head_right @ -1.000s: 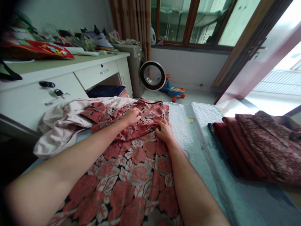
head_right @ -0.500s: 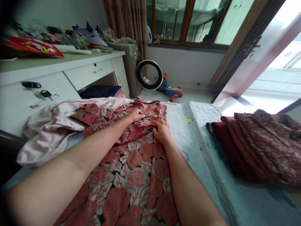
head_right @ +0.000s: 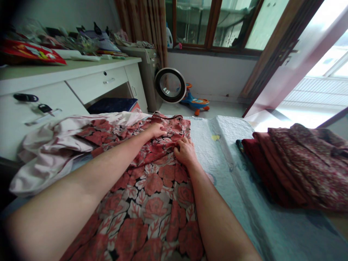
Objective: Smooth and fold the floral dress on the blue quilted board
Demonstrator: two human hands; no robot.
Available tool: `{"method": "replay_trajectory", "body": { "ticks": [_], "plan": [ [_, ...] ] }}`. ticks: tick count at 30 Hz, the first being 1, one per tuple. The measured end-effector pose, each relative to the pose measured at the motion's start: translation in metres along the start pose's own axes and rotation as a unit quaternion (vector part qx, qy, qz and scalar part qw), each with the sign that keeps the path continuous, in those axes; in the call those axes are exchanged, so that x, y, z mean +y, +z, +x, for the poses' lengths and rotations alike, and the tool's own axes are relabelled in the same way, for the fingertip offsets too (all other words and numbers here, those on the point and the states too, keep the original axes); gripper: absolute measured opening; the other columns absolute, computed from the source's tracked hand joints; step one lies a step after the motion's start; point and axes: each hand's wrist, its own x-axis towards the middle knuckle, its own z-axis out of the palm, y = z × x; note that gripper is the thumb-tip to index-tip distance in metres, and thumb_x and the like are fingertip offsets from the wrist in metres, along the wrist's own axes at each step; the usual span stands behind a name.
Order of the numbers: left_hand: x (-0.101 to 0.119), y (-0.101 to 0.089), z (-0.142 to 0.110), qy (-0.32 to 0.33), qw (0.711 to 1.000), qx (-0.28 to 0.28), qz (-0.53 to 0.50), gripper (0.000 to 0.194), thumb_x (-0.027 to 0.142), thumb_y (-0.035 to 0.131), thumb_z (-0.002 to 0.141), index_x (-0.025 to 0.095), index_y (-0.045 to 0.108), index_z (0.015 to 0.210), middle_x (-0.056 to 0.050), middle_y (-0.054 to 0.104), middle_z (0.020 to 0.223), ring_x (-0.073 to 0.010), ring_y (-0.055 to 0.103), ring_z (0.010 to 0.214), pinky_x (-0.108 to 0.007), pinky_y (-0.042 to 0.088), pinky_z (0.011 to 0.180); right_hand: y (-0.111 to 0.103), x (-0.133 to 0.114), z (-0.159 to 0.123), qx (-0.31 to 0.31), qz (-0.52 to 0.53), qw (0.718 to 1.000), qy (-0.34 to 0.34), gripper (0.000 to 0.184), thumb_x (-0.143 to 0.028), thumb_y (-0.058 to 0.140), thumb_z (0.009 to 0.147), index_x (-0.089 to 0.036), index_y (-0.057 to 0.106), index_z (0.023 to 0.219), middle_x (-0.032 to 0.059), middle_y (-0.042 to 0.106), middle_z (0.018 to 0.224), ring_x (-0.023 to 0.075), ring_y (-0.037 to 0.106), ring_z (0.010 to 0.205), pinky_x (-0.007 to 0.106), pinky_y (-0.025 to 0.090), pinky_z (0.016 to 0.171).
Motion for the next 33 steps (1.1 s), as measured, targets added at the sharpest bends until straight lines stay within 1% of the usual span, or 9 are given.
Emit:
{"method": "replay_trajectory", "body": {
  "ticks": [2,6,13,15,17,20,23,26,33],
  "plan": [
    [0.001,0.001,0.0,0.006,1.0,0.006,0.014,0.012,0.028,0.071,0.069,0.018,0.064,0.068,0.001,0.061,0.061,-0.0165,0.055,0.06,-0.026,0.038,0.058,-0.001,-0.001,0.0,-0.003,-0.003,1.0,0.001,0.019,-0.025,0.057,0.081,-0.023,0.069,0.096,0.0066,0.059,0.109,0.0242,0.051,0.108,0.038,0.041,0.098],
    [0.003,0.004,0.001,0.005,0.998,0.054,0.036,0.014,0.028,0.061,0.082,0.018,0.068,0.088,-0.005,0.07,0.085,-0.0204,0.063,0.079,-0.027,0.044,0.069,-0.003,-0.002,-0.001,-0.006,-0.003,1.0,-0.002,0.02,-0.023,0.055,0.082,-0.023,0.069,0.095,0.0066,0.059,0.106,0.0234,0.051,0.107,0.037,0.041,0.098],
    [-0.007,0.01,-0.003,-0.028,0.988,0.129,0.076,0.021,0.021,0.05,0.09,0.017,0.064,0.107,-0.012,0.068,0.108,-0.027,0.063,0.1,-0.037,0.047,0.087,-0.002,-0.002,-0.002,0.0,-0.007,1.0,-0.003,0.02,-0.023,0.056,0.081,-0.023,0.069,0.096,0.0064,0.06,0.108,0.0233,0.052,0.107,0.037,0.041,0.097],
    [-0.006,0.009,-0.008,-0.005,0.979,0.172,0.113,0.026,0.018,0.048,0.091,0.017,0.062,0.113,-0.014,0.064,0.117,-0.0291,0.059,0.109,-0.04,0.045,0.092,-0.002,-0.003,-0.002,0.001,-0.011,1.0,-0.005,0.02,-0.022,0.056,0.081,-0.023,0.069,0.096,0.0064,0.06,0.108,0.0234,0.051,0.107,0.036,0.041,0.096],
    [-0.001,0.01,-0.017,0.058,0.968,0.187,0.154,0.028,0.016,0.047,0.091,0.018,0.062,0.114,-0.014,0.063,0.119,-0.0296,0.057,0.112,-0.042,0.043,0.097,-0.002,-0.003,-0.001,0.0,-0.014,1.0,-0.006,0.02,-0.022,0.056,0.081,-0.023,0.069,0.097,0.0065,0.06,0.107,0.0236,0.051,0.107,0.036,0.041,0.096],
    [0.009,0.018,-0.033,0.182,0.961,0.119,0.172,0.023,0.018,0.048,0.092,0.018,0.064,0.108,-0.012,0.063,0.119,-0.0272,0.056,0.116,-0.04,0.04,0.104,-0.002,-0.004,-0.001,0.007,-0.014,1.0,-0.005,0.019,-0.022,0.056,0.081,-0.024,0.069,0.096,0.0064,0.06,0.106,0.0236,0.052,0.106,0.036,0.041,0.096],
    [0.014,0.028,-0.045,0.233,0.96,0.037,0.153,0.025,0.028,0.051,0.094,0.018,0.064,0.112,-0.011,0.061,0.127,-0.0246,0.053,0.123,-0.037,0.037,0.11,-0.002,-0.005,-0.002,0.012,-0.012,1.0,-0.007,0.017,-0.023,0.057,0.082,-0.024,0.069,0.094,0.0066,0.059,0.104,0.0233,0.053,0.104,0.036,0.041,0.096],
    [0.013,0.034,-0.05,0.214,0.966,-0.003,0.146,0.036,0.037,0.052,0.095,0.018,0.059,0.124,-0.012,0.057,0.136,-0.0246,0.049,0.129,-0.037,0.036,0.112,-0.002,-0.004,-0.002,0.01,-0.009,1.0,-0.008,0.017,-0.024,0.057,0.083,-0.024,0.07,0.095,0.0069,0.059,0.104,0.0236,0.053,0.105,0.037,0.041,0.097],
    [0.018,0.025,-0.055,0.106,0.978,0.001,0.181,0.049,0.052,0.054,0.091,0.022,0.056,0.131,-0.014,0.052,0.141,-0.0339,0.047,0.131,-0.047,0.037,0.108,-0.003,-0.003,-0.002,0.001,-0.005,1.0,-0.009,0.017,-0.023,0.056,0.083,-0.024,0.07,0.094,0.007,0.06,0.104,0.0231,0.053,0.104,0.036,0.041,0.095]
  ]
}}
